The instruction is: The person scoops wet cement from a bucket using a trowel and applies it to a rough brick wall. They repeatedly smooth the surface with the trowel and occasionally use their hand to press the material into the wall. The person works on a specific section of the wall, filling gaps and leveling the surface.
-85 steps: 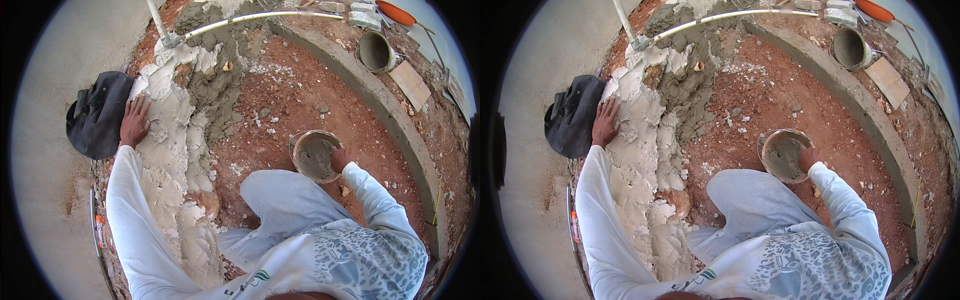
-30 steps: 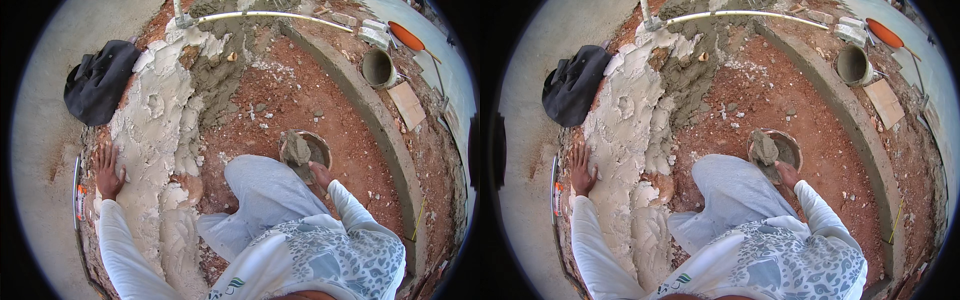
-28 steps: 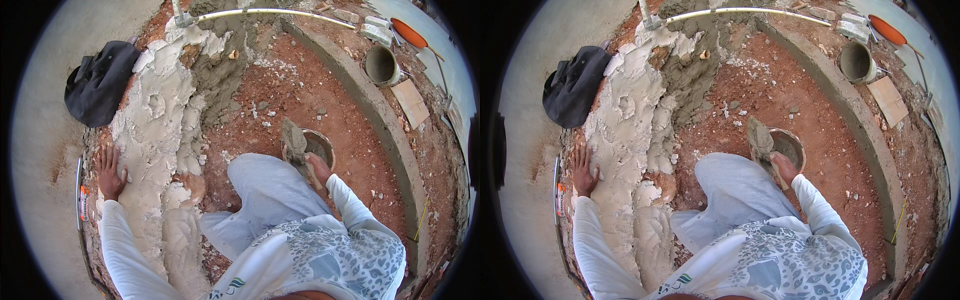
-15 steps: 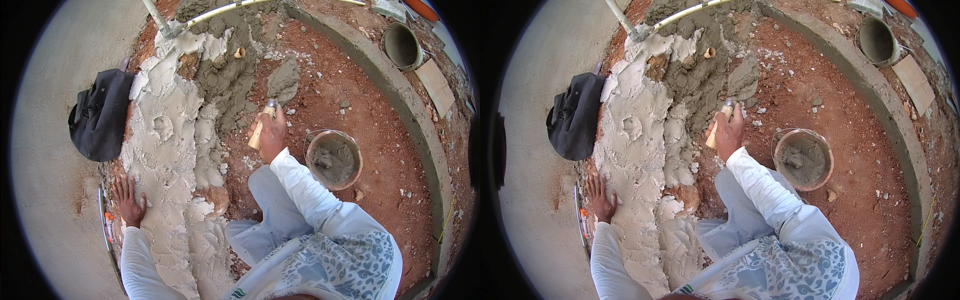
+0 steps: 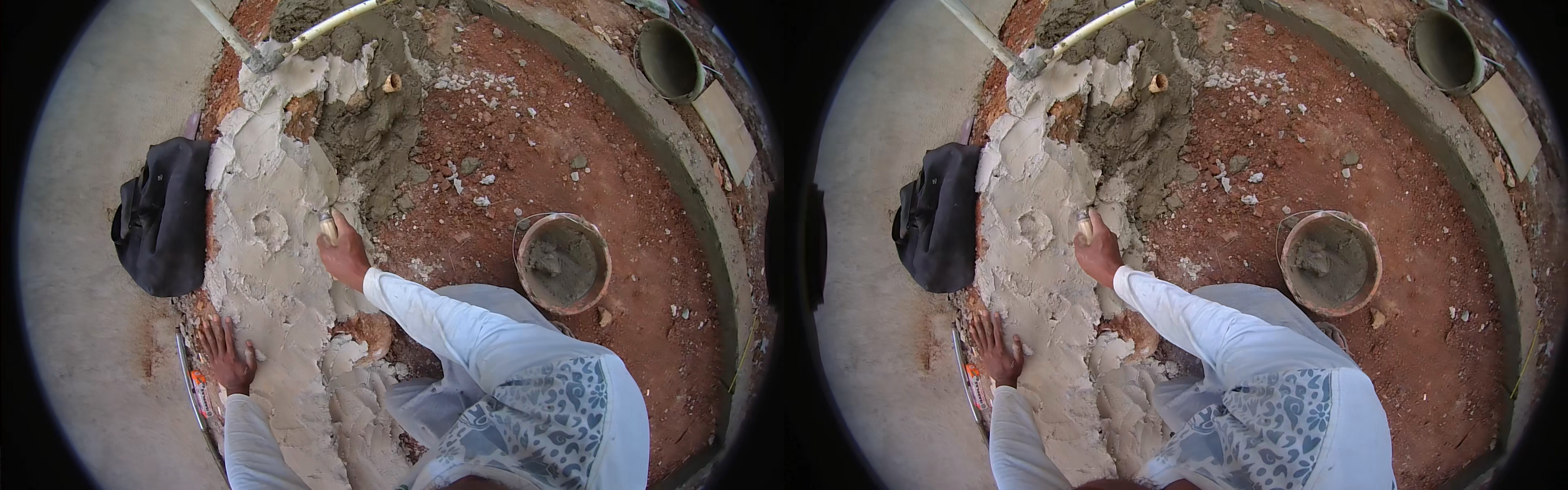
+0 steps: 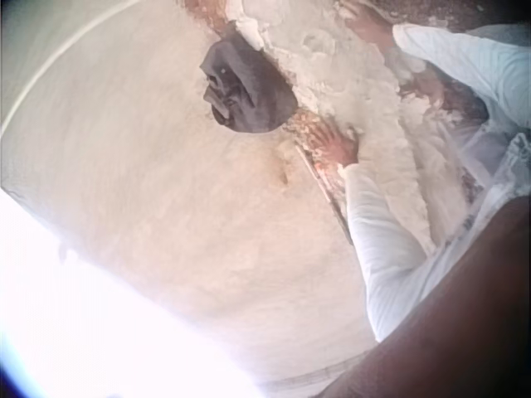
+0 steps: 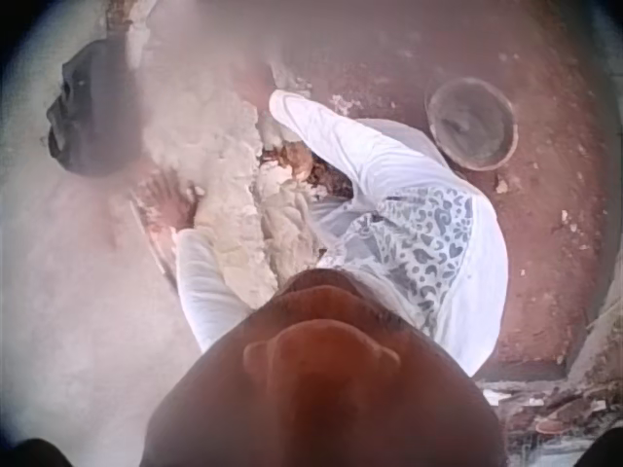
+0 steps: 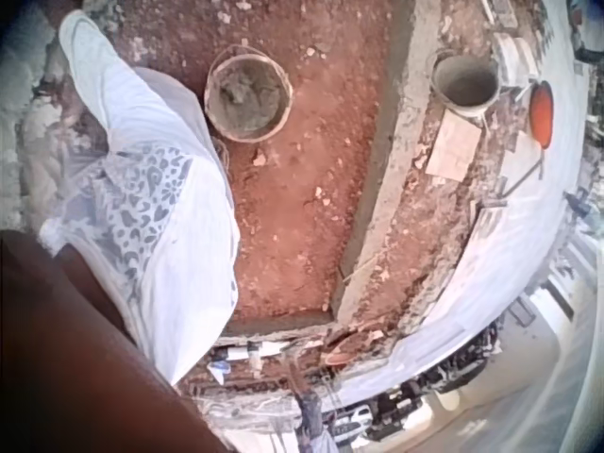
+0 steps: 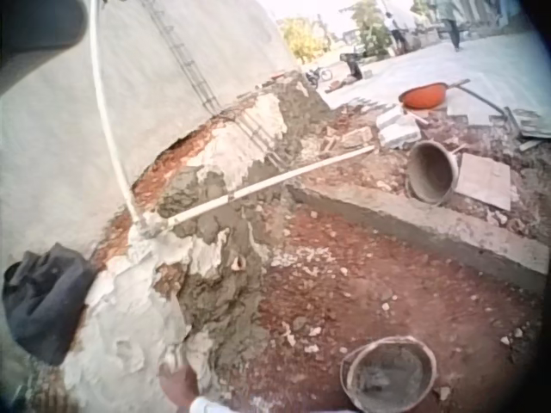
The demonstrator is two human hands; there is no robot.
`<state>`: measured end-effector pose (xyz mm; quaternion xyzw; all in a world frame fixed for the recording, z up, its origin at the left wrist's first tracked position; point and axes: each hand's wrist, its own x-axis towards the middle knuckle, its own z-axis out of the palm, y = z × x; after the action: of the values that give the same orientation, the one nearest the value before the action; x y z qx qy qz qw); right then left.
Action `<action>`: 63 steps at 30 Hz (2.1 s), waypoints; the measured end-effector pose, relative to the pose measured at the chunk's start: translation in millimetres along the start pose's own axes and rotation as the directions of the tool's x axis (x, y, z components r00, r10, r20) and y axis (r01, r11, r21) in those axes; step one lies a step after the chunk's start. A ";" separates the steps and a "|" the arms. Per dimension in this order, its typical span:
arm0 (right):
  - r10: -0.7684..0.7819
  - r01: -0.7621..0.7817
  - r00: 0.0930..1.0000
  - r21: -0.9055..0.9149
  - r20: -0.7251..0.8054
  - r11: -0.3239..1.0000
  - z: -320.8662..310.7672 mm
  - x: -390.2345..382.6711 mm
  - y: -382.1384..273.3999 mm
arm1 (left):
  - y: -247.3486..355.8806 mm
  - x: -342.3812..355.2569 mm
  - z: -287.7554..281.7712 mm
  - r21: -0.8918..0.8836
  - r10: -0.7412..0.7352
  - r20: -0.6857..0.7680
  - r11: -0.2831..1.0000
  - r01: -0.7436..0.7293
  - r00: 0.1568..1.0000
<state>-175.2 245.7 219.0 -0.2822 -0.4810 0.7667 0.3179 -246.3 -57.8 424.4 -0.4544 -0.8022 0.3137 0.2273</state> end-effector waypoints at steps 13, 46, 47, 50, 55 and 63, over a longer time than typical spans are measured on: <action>0.455 0.015 0.890 -0.999 0.034 0.044 -461.1 -132.6 -118.3 | -4.3 -6.1 6.0 -0.042 -0.029 -0.144 0.999 0.023 0.989; 0.624 -0.537 0.771 -0.662 -0.131 0.524 -535.2 -215.0 7.9 | -5.7 5.4 23.8 -0.036 0.102 -0.433 0.991 -0.131 0.896; 0.540 -0.497 0.825 -0.669 -0.168 0.553 -526.3 -218.4 9.8 | -4.8 2.5 21.7 -0.035 0.108 -0.446 0.990 -0.138 0.889; 0.452 -0.367 0.887 -0.734 -0.093 0.571 -506.8 -201.7 18.8 | -11.5 -5.0 18.8 -0.020 0.083 -0.346 0.995 -0.096 0.934; 0.472 -0.433 0.881 -0.470 -0.040 0.769 -422.4 -156.1 11.1 | 0.1 0.0 6.4 -0.032 0.024 -0.229 0.999 -0.033 0.973; 0.352 -0.379 0.925 0.417 0.144 0.826 -261.9 -37.1 14.2 | 3.1 7.3 5.9 -0.047 -0.005 -0.160 0.999 -0.003 0.987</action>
<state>38.9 359.0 111.7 -0.2668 -0.2430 0.9096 0.2058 -251.9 -52.0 418.6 -0.4829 -0.7887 0.2573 0.2802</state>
